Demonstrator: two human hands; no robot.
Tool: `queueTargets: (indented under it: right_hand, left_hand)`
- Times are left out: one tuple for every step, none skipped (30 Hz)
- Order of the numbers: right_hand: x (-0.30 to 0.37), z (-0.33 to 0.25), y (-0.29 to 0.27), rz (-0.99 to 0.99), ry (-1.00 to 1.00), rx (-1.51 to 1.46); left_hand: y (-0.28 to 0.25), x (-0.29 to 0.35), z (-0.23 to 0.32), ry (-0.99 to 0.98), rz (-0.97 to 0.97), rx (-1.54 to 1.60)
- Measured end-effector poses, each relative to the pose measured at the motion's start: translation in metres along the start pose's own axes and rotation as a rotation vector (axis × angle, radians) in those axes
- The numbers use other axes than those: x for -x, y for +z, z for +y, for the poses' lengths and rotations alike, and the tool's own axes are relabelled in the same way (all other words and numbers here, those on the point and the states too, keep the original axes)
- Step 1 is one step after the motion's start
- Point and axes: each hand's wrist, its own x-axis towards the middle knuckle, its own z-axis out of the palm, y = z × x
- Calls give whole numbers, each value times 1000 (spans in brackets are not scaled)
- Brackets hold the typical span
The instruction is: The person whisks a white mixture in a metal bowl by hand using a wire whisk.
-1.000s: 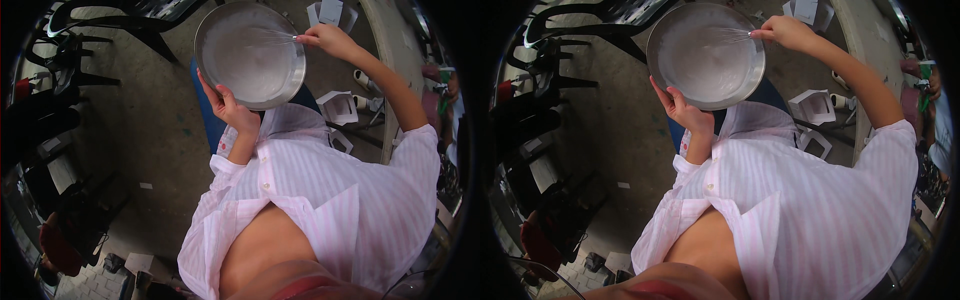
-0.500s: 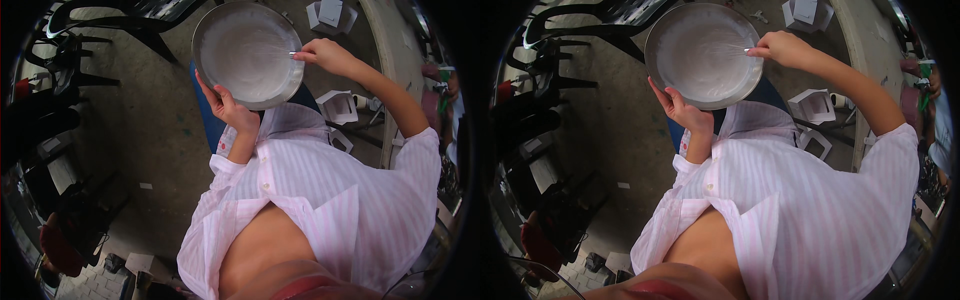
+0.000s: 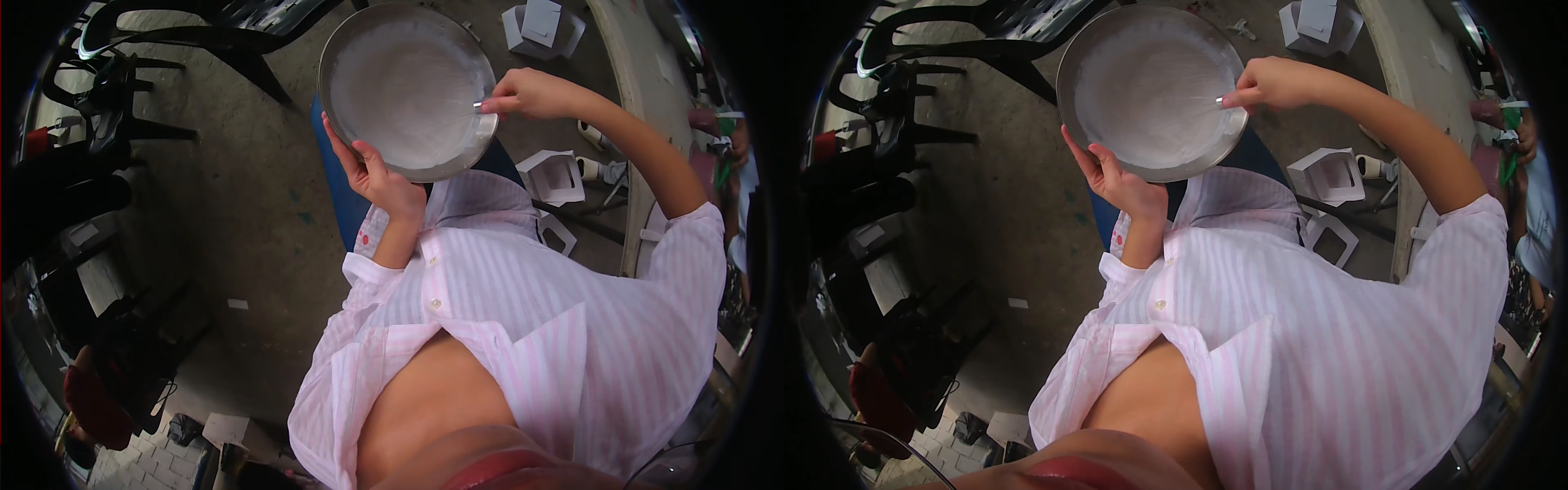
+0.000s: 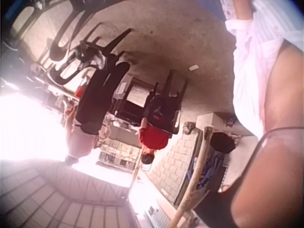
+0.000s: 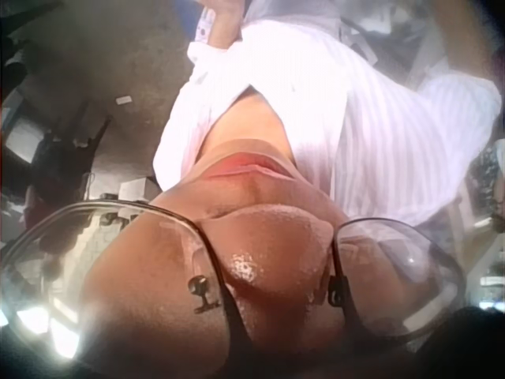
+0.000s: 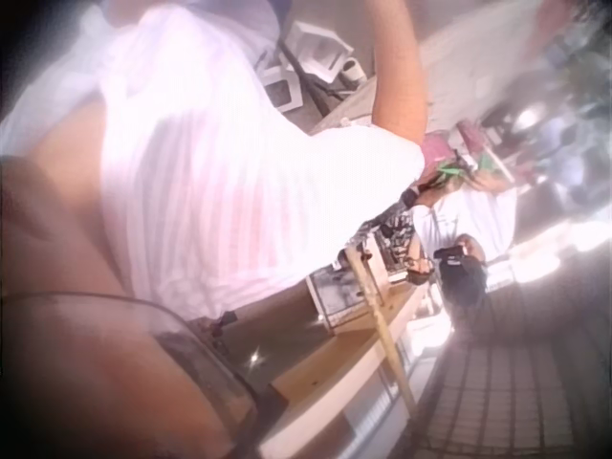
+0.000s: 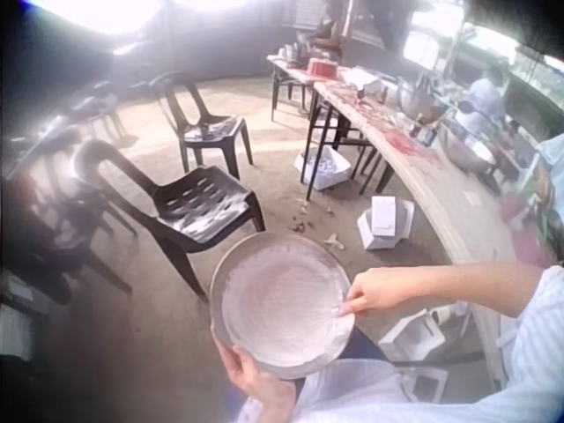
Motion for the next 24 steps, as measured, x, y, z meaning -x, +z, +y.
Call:
queueTargets:
  right_hand:
    - [-2, 3, -9, -169, 76, 31]
    - [-5, 8, -18, -337, 152, 62]
    - [-10, 17, -27, -503, 230, 98]
    - [-16, 26, -24, -151, 124, 163]
    - [-12, 34, -9, -152, 123, 165]
    - [-6, 14, 6, -132, 27, -16]
    - [1, 3, 13, -107, -49, -204]
    - [-2, 4, 8, -109, -49, -208]
    - [-5, 8, -7, -207, 43, -105]
    - [-12, 15, -23, -303, 131, -2]
    - [-18, 23, -32, -398, 219, 102]
    - [-24, 33, -32, -199, 161, 213]
    - [-23, 18, -24, -204, 146, 216]
    - [-17, 3, -11, -281, 79, 39]
    - [-9, -8, -5, -349, 30, -141]
    - [-11, -6, -11, -347, 34, -142]
    - [-16, 3, -24, -348, 64, -5]
    - [-23, 14, -39, -346, 93, 134]
    - [-28, 27, -47, -348, 126, 271]
    - [-31, 42, -37, -23, 30, 266]
    - [-32, 31, -21, -30, 9, 264]
    - [-21, 8, -4, -112, -57, 73]
    - [-14, -4, 3, -187, -115, -119]
    - [-15, 0, -4, -181, -108, -117]
  left_hand:
    - [-1, -1, -1, 13, -2, -11]
    - [-2, -1, -2, 25, -4, -22]
    - [0, -1, -2, 25, -6, -14]
    - [0, 0, -3, 6, -2, -16]
    - [0, 1, -3, -13, 1, -17]
    - [-1, -2, -3, 2, 16, -23]
    - [0, -2, -2, 14, 1, -10]
    - [-1, -2, -1, 26, -15, 2]
    - [-2, -1, -2, 19, -19, 5]
    - [-3, -1, -3, 14, -15, 3]
    - [-3, 0, -4, 9, -11, 1]
    - [-2, 0, -4, 5, -11, 2]
    - [0, 0, -3, 7, -2, 9]
    - [0, -1, -3, 9, 7, 15]
    - [-1, -1, -3, 6, 4, 16]
    - [-1, -1, -4, 11, 1, 9]
    - [-1, -1, -3, 16, -2, 2]
    - [0, 0, -3, 16, -6, 4]
    - [1, 2, -4, 7, -24, -13]
    - [2, 4, -4, -3, -43, -29]
    - [1, 2, -4, 11, -29, -39]
    - [1, 0, -2, 17, -16, -24]
    - [2, 0, -1, 19, -12, -7]
    - [3, 0, 0, 15, -18, -2]
